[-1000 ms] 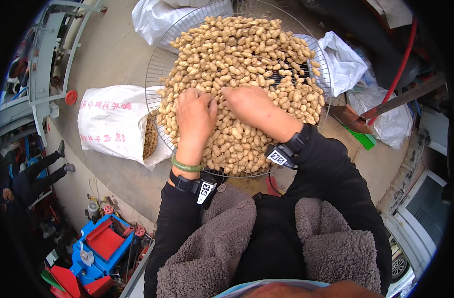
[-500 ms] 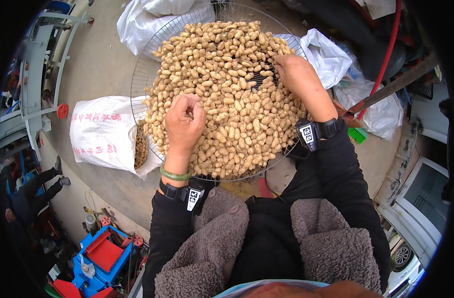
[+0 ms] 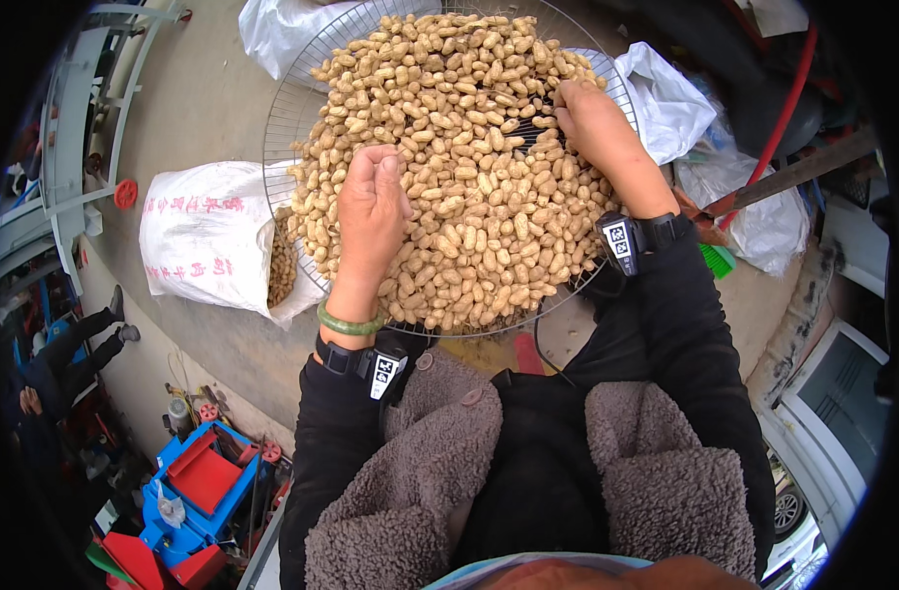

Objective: The person sits on the floor and manually shells peanuts from a wire basket, cracking each nut by hand and dropping the shells into the basket while retaining the kernels. The task continues throughout the clip with repetitive cracking and sorting motions.

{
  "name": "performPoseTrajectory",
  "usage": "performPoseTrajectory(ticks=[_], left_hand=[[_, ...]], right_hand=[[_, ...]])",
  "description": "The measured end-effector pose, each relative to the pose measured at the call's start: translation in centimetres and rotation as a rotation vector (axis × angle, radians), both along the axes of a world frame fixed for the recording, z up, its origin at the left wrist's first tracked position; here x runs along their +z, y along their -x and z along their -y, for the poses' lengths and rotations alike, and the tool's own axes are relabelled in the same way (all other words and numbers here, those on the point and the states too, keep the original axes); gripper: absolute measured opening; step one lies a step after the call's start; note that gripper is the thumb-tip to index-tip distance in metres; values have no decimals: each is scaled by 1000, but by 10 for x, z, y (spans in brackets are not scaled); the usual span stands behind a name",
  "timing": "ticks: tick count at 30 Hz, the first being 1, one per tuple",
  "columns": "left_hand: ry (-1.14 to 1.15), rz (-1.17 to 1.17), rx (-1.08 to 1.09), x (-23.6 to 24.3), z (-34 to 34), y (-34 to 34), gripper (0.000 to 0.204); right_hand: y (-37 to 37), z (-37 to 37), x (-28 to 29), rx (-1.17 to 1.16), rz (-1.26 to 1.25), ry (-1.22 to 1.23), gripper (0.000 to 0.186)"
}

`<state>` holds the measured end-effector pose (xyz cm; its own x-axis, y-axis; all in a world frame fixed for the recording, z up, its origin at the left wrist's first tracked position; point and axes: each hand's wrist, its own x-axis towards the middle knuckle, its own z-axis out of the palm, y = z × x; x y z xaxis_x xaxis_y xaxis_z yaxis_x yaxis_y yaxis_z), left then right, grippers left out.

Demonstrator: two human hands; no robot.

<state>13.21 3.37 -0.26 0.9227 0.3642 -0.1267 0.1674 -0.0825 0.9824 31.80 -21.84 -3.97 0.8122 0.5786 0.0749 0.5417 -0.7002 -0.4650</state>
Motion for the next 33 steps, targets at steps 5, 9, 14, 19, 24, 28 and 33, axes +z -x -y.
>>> performPoseTrajectory(ticks=[5, 9, 14, 19, 24, 28, 33], left_hand=[[430, -144, -50, 7, -1, 1, 20], [491, -143, -190, 10, 8, 2, 30], [133, -47, -296, 8, 27, 5, 40], [-17, -66, -352, 14, 22, 10, 72], [221, -19, -272, 19, 18, 10, 67], [147, -13, -72, 18, 1, 4, 56], [-586, -24, 12, 9, -16, 3, 37]], right_hand=[[19, -17, 42, -49, -1026, -740, 13], [52, -46, 53, 37, -1424, -875, 7], [78, -66, 53, 229, -1238, -677, 15], [82, -73, 46, 324, -866, -614, 20], [84, -81, 47, 234, -920, -723, 31], [83, -63, 69, 242, -1617, -1165, 30], [67, -49, 71, 195, -1133, -797, 33]])
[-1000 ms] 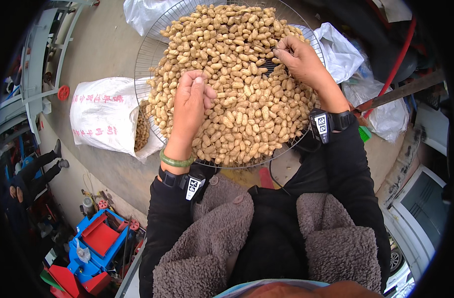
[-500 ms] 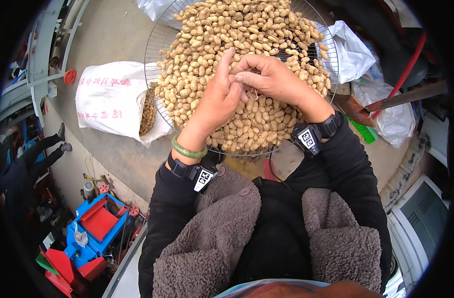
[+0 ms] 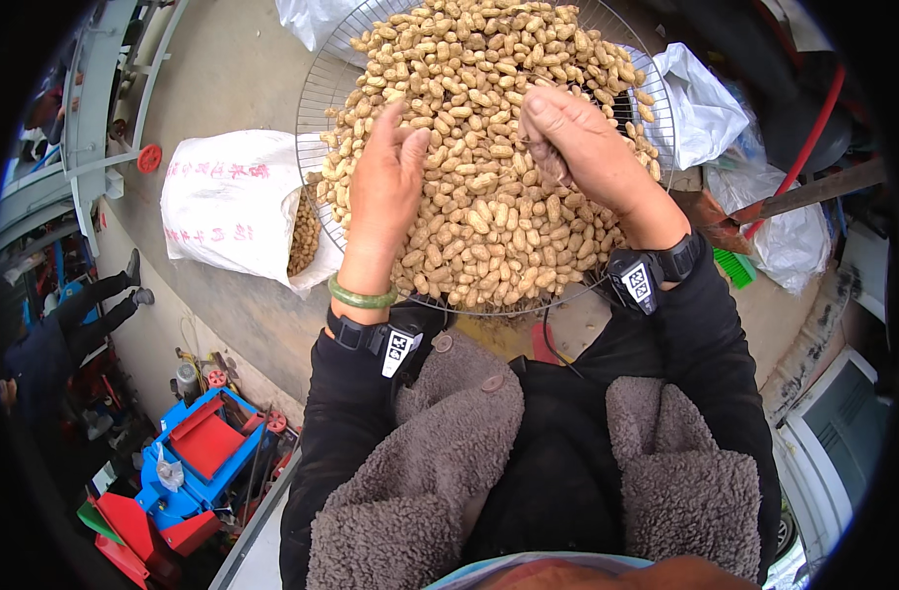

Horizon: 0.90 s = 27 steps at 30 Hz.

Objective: The person sits on the floor and manually shells peanuts from a wire basket, cracking each nut by hand and dropping the shells into the basket while retaining the kernels. The task continues throughout the clip with repetitive cracking and sorting motions.

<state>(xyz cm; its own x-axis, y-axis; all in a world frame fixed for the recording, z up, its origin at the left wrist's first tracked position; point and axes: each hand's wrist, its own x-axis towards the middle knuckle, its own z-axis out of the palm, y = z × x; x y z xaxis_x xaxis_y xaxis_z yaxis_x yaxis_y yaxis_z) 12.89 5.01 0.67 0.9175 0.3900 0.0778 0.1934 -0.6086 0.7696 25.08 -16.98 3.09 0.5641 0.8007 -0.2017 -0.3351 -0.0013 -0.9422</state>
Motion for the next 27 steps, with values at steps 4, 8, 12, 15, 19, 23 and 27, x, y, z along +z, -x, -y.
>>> performPoseTrajectory(ticks=[4, 8, 12, 15, 19, 23, 27], left_hand=[[-245, -31, -98, -5, 10, 1, 20], [-240, -155, -428, -3, 22, 3, 15], [-324, -120, -430, -3, 31, 2, 17], [-79, 75, -427, -4, 30, -1, 18], [-10, 352, -252, -6, 27, -2, 14], [-231, 123, -142, 0, 3, 1, 28], [-13, 31, -87, 8, -5, 17, 31]], right_hand=[[10, -8, -24, 127, 792, 459, 22], [29, -6, -36, 345, 1024, 625, 22], [28, -14, -38, 98, 928, 346, 16], [22, -19, -33, 15, 588, 349, 14], [21, -14, -17, -85, -581, -388, 20], [11, -4, -6, -4, -534, -516, 27], [25, 8, -9, 30, -690, -423, 27]])
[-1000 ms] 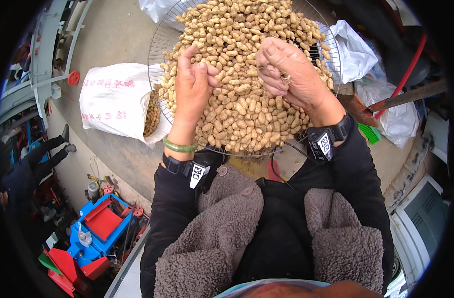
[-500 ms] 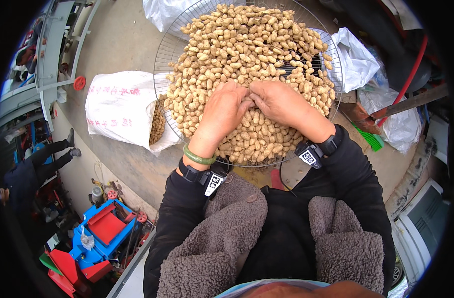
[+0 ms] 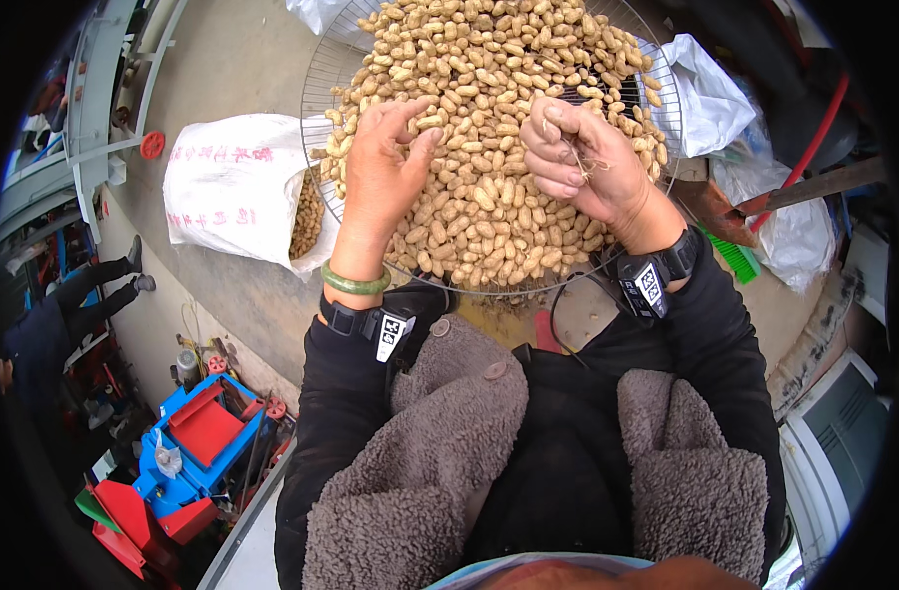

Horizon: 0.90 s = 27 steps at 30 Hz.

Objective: The person sits on the floor and manually shells peanuts from a wire basket, cracking each nut by hand and dropping the shells into the basket while retaining the kernels. The task continues throughout the clip with repetitive cracking and sorting motions.

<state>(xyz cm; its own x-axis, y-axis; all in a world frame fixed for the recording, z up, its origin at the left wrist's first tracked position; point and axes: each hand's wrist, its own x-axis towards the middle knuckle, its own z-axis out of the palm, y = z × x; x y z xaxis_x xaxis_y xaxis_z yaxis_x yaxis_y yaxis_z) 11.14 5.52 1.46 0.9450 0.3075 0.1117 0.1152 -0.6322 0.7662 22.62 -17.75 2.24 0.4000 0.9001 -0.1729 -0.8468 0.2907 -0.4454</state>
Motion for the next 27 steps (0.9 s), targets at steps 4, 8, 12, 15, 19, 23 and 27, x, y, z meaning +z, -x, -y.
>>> performPoseTrajectory(ticks=[4, 8, 12, 15, 19, 23, 27], left_hand=[[5, -171, -278, 9, 3, 16, 28], [-277, -143, -451, 8, 21, 32, 31], [-321, -169, -421, 8, 23, 35, 27], [-317, -139, -339, 13, 31, 38, 26], [-115, 141, -390, 24, 60, 41, 28], [91, -82, -367, 27, 92, 51, 20], [229, -87, -203, 23, 98, 49, 13]], right_hand=[[13, 6, -9, -20, -336, -54, 26], [22, 18, -16, -57, -350, -74, 33], [34, 23, -21, -62, -340, -76, 41], [45, 27, -21, -56, -291, -121, 46], [60, 21, -19, -239, -182, 109, 44], [84, 5, -23, -343, -66, 79, 33], [100, -3, -25, -467, -250, 84, 23]])
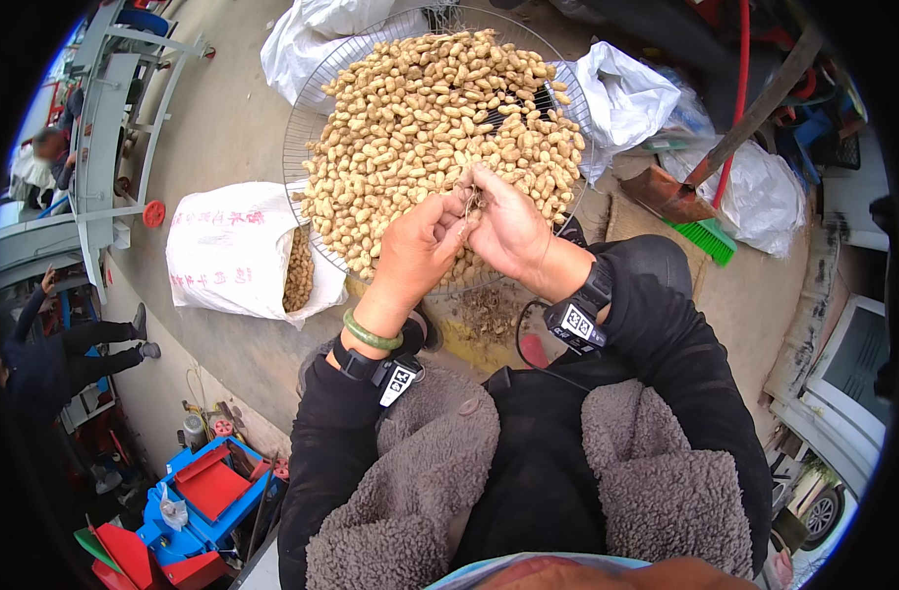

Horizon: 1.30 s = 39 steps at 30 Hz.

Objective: The person sits on the floor and manually shells peanuts from a wire basket, cracking each nut by hand and dropping the shells into the basket while retaining the kernels. The task continues throughout the clip with repetitive cracking and sorting motions.

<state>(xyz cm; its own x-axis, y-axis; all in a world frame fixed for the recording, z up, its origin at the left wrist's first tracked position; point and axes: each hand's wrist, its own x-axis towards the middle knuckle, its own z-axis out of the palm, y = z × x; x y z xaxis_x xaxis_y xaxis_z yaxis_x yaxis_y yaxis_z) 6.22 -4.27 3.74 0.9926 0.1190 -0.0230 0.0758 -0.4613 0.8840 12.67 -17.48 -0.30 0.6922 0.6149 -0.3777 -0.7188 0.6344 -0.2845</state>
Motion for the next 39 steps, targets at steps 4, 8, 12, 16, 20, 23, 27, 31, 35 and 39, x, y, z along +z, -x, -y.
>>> performPoseTrajectory(ticks=[4, 8, 12, 16, 20, 23, 27, 31, 35, 39], left_hand=[[-298, 155, -116, -2, 0, 1, 15], [-293, 212, -128, 0, 2, 0, 16], [196, -139, 51, -1, 8, -6, 12], [554, -186, 18, -4, 12, -6, 10], [490, -96, 64, -6, -2, -6, 10], [248, -20, 219, -5, -32, -15, 10], [-293, -175, 223, 3, -72, -12, 17], [-508, -263, 235, 8, -91, -3, 30], [-475, -302, 223, 5, -99, 1, 25], [-609, -77, 177, -4, -102, -2, 23]], right_hand=[[6, 0, 2, -51, -1, 12, 17], [-4, 3, 2, -52, -15, 146, 27], [-15, 1, 4, -97, 259, 479, 38], [-19, -5, 13, -1, 538, 640, 38], [-23, 2, 29, 166, 229, 369, 42], [-22, 13, 37, 307, 367, 175, 43], [-10, 21, 41, 699, 1230, 316, 38], [8, 31, 44, 1342, 1591, 272, 42], [-11, 37, 41, 1344, 1569, 331, 35], [-30, 27, 33, 752, 1513, 470, 17]])
